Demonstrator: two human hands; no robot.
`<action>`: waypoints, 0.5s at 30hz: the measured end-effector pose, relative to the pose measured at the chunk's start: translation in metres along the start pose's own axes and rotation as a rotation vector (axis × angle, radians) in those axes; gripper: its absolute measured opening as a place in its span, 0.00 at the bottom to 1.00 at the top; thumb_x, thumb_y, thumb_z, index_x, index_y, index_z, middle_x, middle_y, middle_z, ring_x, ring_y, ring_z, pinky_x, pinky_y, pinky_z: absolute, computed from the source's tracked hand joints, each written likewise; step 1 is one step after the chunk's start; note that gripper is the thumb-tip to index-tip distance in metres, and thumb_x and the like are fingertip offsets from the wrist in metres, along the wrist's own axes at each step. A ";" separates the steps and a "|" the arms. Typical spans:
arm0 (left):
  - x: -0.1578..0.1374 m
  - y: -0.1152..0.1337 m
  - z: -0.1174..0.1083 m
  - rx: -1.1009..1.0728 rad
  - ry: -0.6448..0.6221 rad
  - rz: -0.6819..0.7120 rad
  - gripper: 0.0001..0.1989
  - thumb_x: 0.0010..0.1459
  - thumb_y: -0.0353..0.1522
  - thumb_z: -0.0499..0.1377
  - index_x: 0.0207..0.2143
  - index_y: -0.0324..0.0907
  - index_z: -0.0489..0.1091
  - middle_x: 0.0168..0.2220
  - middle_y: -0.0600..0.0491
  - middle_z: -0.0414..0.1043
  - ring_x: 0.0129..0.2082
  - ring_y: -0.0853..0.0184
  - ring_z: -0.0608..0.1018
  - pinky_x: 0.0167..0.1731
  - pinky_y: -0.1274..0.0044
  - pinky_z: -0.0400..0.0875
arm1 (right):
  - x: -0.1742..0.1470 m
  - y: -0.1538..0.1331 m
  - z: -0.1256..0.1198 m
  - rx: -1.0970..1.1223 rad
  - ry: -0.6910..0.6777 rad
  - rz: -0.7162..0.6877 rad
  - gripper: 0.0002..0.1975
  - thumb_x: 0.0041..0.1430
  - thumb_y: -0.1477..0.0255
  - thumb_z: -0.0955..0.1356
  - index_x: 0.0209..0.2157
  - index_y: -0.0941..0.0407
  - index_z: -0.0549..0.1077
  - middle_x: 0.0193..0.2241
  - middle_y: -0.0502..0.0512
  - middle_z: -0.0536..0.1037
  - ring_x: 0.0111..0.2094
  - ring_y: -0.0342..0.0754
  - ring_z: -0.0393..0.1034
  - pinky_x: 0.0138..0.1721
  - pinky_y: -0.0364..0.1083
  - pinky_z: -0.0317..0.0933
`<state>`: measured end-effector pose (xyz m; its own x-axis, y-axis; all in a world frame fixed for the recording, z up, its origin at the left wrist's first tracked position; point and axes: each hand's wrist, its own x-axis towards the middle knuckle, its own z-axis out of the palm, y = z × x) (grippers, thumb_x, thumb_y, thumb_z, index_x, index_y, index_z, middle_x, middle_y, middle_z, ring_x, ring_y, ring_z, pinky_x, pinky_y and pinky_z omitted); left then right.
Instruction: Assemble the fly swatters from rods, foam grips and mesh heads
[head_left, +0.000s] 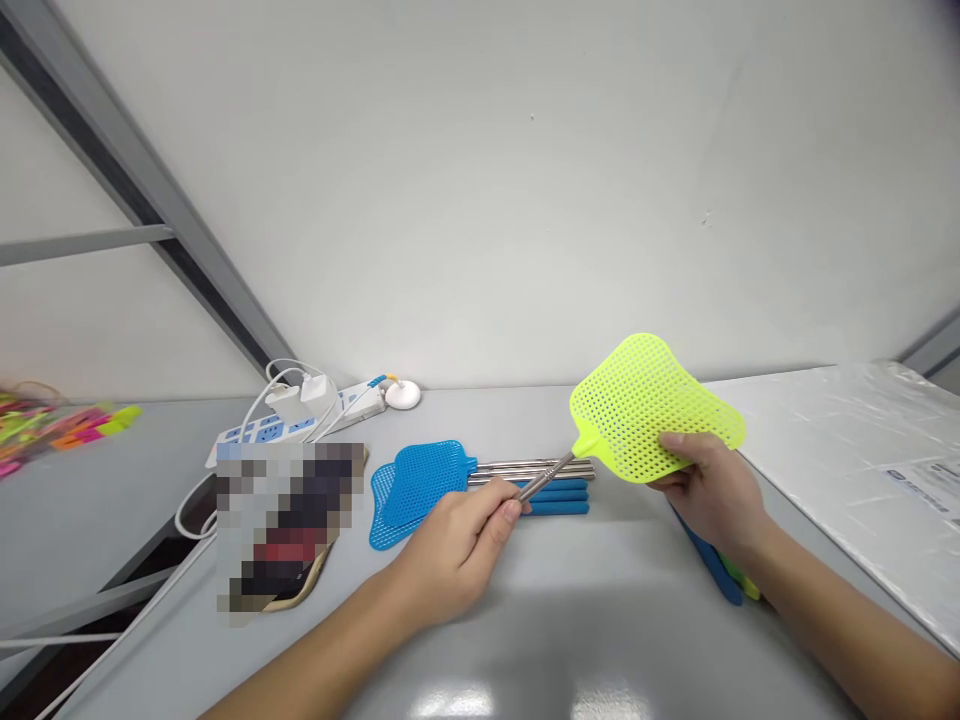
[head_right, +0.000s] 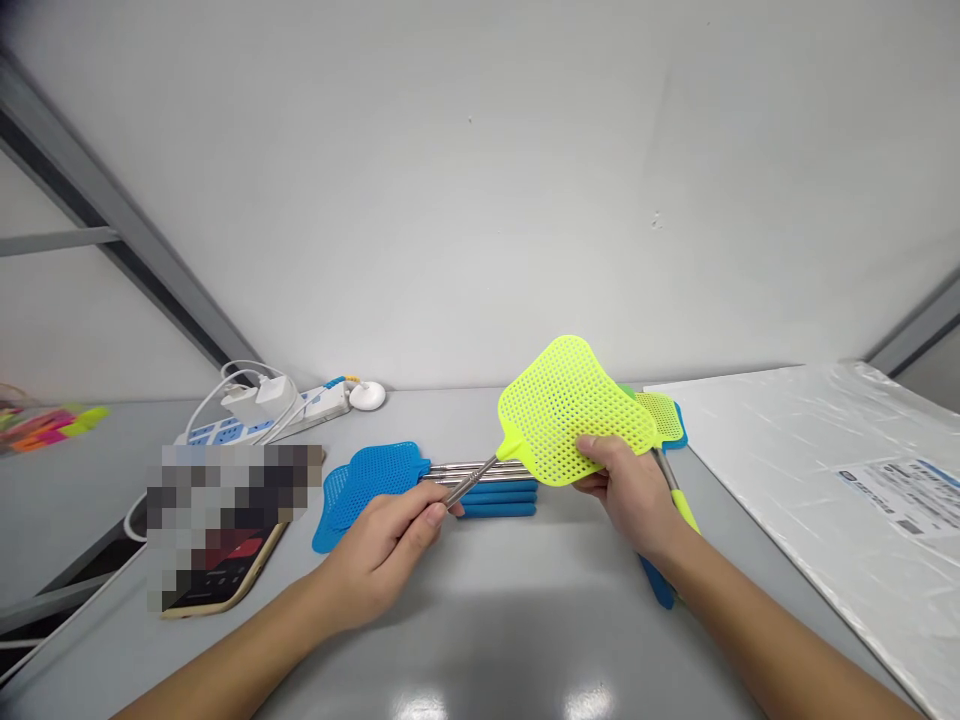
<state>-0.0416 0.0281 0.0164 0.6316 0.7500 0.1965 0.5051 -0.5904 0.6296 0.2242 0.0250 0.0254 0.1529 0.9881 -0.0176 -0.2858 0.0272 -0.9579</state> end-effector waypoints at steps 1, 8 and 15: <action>0.000 0.000 0.000 0.012 -0.004 0.002 0.15 0.70 0.37 0.42 0.39 0.43 0.66 0.23 0.58 0.62 0.22 0.71 0.65 0.25 0.77 0.56 | 0.001 0.000 -0.003 -0.022 -0.002 0.008 0.15 0.44 0.65 0.71 0.21 0.53 0.60 0.20 0.47 0.55 0.20 0.41 0.47 0.18 0.43 0.49; 0.000 -0.002 0.002 0.103 -0.019 0.009 0.14 0.69 0.37 0.43 0.39 0.43 0.66 0.27 0.56 0.67 0.26 0.69 0.68 0.28 0.77 0.57 | -0.003 -0.005 0.002 -0.219 0.013 -0.027 0.10 0.50 0.61 0.72 0.29 0.51 0.72 0.26 0.50 0.70 0.25 0.46 0.61 0.24 0.45 0.61; -0.003 0.006 0.009 -0.011 -0.057 -0.056 0.15 0.69 0.38 0.42 0.39 0.43 0.65 0.26 0.58 0.63 0.25 0.70 0.65 0.27 0.77 0.54 | -0.016 -0.005 0.024 -0.435 -0.179 -0.160 0.15 0.60 0.57 0.66 0.28 0.53 0.74 0.18 0.47 0.63 0.20 0.43 0.55 0.25 0.44 0.57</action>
<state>-0.0352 0.0193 0.0123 0.6350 0.7636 0.1174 0.5344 -0.5439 0.6470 0.2004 0.0128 0.0370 -0.0132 0.9882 0.1523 0.1555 0.1525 -0.9760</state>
